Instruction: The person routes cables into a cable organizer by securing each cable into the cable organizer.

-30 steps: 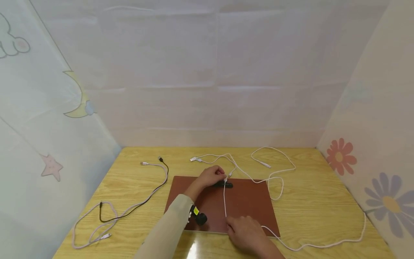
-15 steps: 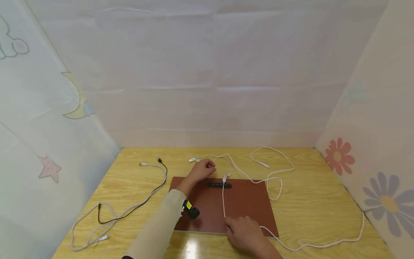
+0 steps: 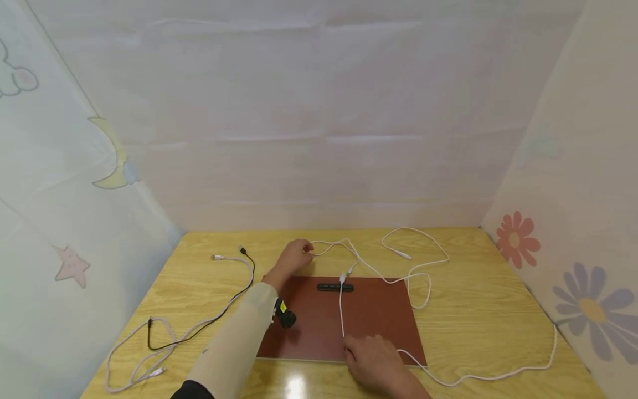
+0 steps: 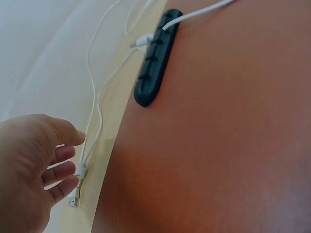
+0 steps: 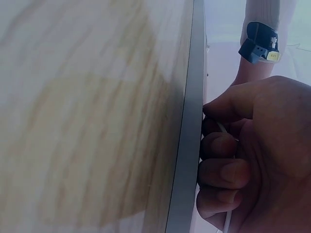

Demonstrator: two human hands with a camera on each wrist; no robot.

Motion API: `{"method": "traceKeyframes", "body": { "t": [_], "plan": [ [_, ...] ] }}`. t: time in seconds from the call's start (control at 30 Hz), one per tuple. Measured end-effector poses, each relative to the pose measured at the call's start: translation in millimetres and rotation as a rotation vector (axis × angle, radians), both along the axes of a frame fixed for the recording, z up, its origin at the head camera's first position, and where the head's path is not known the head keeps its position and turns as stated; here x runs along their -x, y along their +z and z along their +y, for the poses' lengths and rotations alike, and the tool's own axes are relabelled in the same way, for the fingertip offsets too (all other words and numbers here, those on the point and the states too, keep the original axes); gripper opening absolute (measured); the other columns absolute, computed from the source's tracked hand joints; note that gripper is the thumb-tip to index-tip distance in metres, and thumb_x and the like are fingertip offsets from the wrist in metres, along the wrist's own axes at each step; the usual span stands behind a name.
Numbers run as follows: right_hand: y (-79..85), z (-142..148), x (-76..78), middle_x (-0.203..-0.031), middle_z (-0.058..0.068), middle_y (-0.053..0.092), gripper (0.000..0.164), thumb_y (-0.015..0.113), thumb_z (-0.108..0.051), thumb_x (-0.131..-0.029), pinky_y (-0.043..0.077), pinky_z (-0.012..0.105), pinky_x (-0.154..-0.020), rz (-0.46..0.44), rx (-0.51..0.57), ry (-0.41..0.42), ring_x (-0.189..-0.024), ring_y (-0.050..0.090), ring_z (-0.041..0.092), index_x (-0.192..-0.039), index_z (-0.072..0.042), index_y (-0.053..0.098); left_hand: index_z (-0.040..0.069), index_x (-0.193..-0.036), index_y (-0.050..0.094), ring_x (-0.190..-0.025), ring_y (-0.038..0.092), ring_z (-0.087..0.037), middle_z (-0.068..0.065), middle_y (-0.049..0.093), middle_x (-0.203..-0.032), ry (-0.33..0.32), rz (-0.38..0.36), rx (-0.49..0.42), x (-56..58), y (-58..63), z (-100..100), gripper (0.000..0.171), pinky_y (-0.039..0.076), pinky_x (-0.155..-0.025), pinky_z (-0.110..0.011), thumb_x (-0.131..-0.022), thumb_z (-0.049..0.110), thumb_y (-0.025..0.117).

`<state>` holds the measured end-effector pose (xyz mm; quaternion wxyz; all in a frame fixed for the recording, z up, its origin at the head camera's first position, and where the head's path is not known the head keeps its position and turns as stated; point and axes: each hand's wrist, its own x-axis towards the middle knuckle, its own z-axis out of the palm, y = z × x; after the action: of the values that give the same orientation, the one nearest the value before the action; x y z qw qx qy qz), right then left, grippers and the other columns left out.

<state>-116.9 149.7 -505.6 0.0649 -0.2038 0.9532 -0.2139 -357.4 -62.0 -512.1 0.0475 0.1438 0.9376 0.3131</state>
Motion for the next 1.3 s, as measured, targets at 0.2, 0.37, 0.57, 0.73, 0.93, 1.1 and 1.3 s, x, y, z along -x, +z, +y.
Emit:
{"method": "traceKeyframes", "body": {
  "t": [0.2,0.37,0.57,0.73,0.93,1.1,1.3],
  "plan": [
    [-1.2,0.3,-0.8,-0.058,-0.016,0.037,0.032,0.059,-0.022,-0.101,0.026,0.026,-0.044,-0.003,-0.003,0.001,-0.049,0.032,0.006,-0.073,-0.029,0.045,0.008,-0.123,0.07,-0.118,0.054,-0.033,-0.011,0.063,-0.121,0.001,0.067,0.118,3.5,-5.5,-4.7,0.027,0.051,-0.094,-0.042,-0.098,0.009,0.061],
    [-0.3,0.3,-0.5,-0.057,-0.016,0.036,0.032,0.059,-0.022,-0.101,0.024,0.026,-0.044,0.011,-0.001,0.007,-0.049,0.031,0.006,-0.073,-0.029,0.045,0.01,-0.119,0.072,-0.115,0.054,-0.032,-0.009,0.063,-0.118,-0.003,0.125,0.193,4.5,-5.3,-7.0,0.023,0.052,-0.092,-0.042,-0.099,0.009,0.061],
    [-0.5,0.5,0.4,-0.057,-0.016,0.035,0.032,0.059,-0.021,-0.101,0.023,0.025,-0.044,0.015,0.012,0.019,-0.048,0.029,0.005,-0.073,-0.028,0.045,0.012,-0.118,0.073,-0.116,0.054,-0.03,-0.008,0.063,-0.122,-0.013,0.15,0.282,4.2,-5.1,-7.5,0.02,0.054,-0.092,-0.042,-0.101,0.015,0.062],
    [0.2,0.6,0.1,-0.057,-0.016,0.036,0.031,0.06,-0.021,-0.101,0.025,0.025,-0.044,0.01,0.017,0.022,-0.048,0.031,0.005,-0.074,-0.028,0.045,0.015,-0.118,0.073,-0.115,0.052,-0.028,-0.008,0.061,-0.124,-0.016,0.17,0.319,2.4,-4.4,-7.4,0.019,0.054,-0.09,-0.04,-0.101,0.019,0.064],
    [1.0,-0.1,-0.7,-0.058,-0.016,0.036,0.031,0.06,-0.022,-0.101,0.026,0.026,-0.043,0.013,0.004,0.017,-0.048,0.034,0.007,-0.074,-0.028,0.045,0.016,-0.119,0.073,-0.116,0.051,-0.028,-0.007,0.059,-0.126,-0.02,0.184,0.349,0.8,-3.0,-6.5,0.019,0.054,-0.089,-0.04,-0.103,0.02,0.062],
    [0.9,-0.4,-0.7,-0.057,-0.016,0.035,0.031,0.06,-0.021,-0.101,0.024,0.025,-0.043,0.019,0.006,0.012,-0.048,0.032,0.006,-0.074,-0.028,0.045,0.015,-0.119,0.073,-0.114,0.05,-0.028,-0.008,0.058,-0.126,-0.015,0.175,0.369,1.1,-3.5,-4.1,0.021,0.054,-0.088,-0.04,-0.106,0.017,0.056],
    [-0.6,0.3,-0.7,-0.058,-0.017,0.036,0.031,0.06,-0.022,-0.101,0.025,0.026,-0.043,0.022,0.011,0.012,-0.048,0.033,0.006,-0.074,-0.028,0.045,0.014,-0.107,0.073,-0.106,0.049,-0.025,-0.006,0.057,-0.119,0.003,0.176,0.383,1.7,-7.9,-3.2,0.014,0.053,-0.083,-0.039,-0.104,0.016,0.059]
  ]
}}
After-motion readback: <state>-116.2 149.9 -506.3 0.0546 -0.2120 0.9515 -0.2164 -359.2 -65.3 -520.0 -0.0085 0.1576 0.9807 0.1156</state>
